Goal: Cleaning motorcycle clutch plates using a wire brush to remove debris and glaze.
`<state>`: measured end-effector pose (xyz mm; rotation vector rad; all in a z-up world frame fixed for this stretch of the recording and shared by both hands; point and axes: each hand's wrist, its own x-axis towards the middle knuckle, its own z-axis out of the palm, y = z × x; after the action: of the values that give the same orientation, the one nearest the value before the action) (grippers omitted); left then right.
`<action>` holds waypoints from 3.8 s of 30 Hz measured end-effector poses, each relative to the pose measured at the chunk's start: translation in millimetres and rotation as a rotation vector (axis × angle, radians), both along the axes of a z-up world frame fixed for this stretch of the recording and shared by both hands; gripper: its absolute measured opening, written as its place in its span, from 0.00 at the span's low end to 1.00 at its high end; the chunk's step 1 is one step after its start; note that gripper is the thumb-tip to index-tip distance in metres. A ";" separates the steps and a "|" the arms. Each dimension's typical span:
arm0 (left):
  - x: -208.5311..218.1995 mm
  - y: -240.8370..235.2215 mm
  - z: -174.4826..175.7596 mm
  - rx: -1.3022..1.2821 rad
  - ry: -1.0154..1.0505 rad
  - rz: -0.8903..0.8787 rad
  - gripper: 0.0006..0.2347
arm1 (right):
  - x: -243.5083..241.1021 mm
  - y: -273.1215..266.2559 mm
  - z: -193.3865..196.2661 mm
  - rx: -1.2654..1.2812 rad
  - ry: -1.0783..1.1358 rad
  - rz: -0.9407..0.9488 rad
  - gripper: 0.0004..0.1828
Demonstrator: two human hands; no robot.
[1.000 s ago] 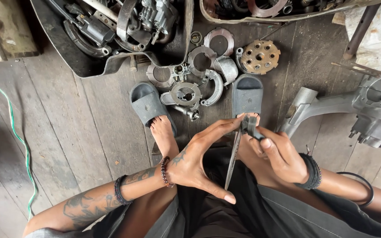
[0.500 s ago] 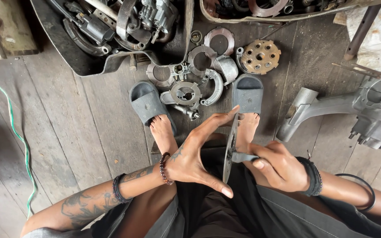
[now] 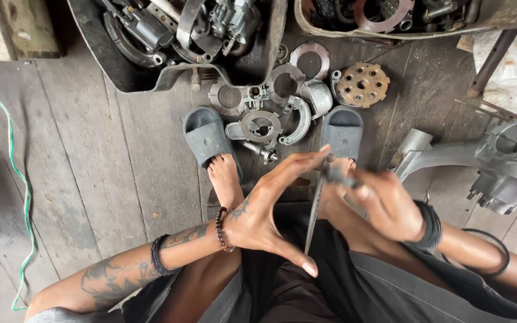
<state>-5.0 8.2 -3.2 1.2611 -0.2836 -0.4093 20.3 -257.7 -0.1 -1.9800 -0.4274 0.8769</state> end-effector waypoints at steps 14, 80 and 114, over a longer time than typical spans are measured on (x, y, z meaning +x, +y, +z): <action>-1.0 10.0 2.7 0.026 -0.064 0.050 0.52 | 2.1 9.8 4.8 0.069 -0.090 0.097 0.21; 22.9 -13.1 9.3 -0.025 0.103 -0.129 0.53 | 1.5 -12.3 9.7 -0.022 -0.202 0.014 0.16; 18.2 7.6 -12.7 -0.246 0.392 0.195 0.54 | -37.7 -18.2 -8.2 -0.123 0.146 0.198 0.23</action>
<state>13.2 15.8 -15.9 0.9339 0.1196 -0.4296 -17.4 -275.9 -8.3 -1.9919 -0.5012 1.1903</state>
